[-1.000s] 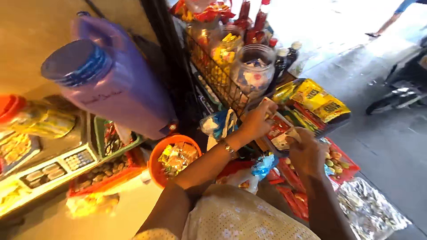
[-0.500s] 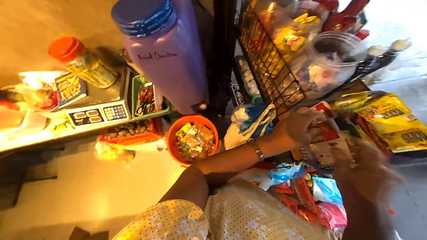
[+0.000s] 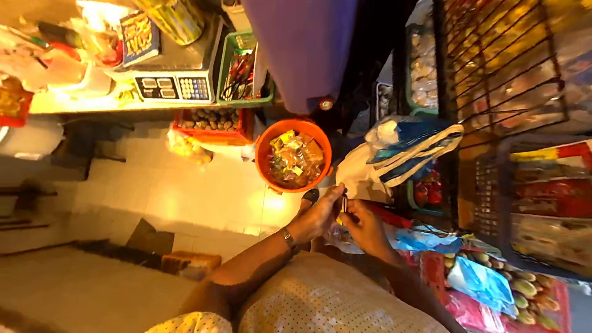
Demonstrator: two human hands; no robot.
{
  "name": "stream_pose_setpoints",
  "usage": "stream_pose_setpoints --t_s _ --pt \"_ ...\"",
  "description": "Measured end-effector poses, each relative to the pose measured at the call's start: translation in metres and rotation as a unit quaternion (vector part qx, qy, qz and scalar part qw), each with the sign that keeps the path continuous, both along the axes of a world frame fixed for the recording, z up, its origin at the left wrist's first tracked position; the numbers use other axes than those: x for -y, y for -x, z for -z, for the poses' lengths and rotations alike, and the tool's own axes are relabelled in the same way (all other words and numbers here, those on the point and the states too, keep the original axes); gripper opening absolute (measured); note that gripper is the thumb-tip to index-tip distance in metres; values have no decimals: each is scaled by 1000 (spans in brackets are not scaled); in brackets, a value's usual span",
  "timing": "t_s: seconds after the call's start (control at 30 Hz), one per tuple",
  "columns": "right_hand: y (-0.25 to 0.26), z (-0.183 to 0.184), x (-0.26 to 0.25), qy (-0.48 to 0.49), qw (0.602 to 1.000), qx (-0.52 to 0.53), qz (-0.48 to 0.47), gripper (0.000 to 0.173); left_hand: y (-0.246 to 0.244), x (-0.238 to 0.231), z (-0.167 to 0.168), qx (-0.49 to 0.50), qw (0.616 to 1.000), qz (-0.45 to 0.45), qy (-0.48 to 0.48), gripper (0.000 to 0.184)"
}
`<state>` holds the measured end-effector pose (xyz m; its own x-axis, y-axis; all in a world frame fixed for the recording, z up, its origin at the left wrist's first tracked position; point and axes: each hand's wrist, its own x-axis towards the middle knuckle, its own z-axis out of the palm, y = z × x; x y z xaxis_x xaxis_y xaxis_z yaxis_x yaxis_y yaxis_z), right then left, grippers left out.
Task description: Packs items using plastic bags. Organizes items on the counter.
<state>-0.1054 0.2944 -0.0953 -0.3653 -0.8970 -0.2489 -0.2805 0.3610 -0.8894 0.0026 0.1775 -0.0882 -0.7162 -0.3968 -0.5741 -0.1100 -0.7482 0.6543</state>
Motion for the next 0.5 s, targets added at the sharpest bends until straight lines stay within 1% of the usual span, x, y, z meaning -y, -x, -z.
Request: stream_pose_setpoints --t_s 0.07,0.13,0.2,0.27,0.37,0.43,0.5 --pt "-12 13 6 -13 998 55 -12 24 -27 0 11 55 998 -28 1 32" --pt "-23 16 16 -33 994 100 -33 19 -53 2 11 86 996 -23 23 36" --pt "-36 11 30 -62 990 109 -69 18 -74 5 4 105 992 -19 68 25" --pt "-51 1 49 -85 987 73 -115 22 -91 13 0 112 988 -67 85 18" --pt "-73 -23 92 -69 979 -54 -182 30 -116 42 3 90 973 -196 87 18" --pt "-87 -41 132 -27 978 -97 -181 31 -137 71 6 83 961 -246 98 21" --pt "-101 -60 181 10 981 -115 -155 29 -164 99 7 74 956 -257 119 32"
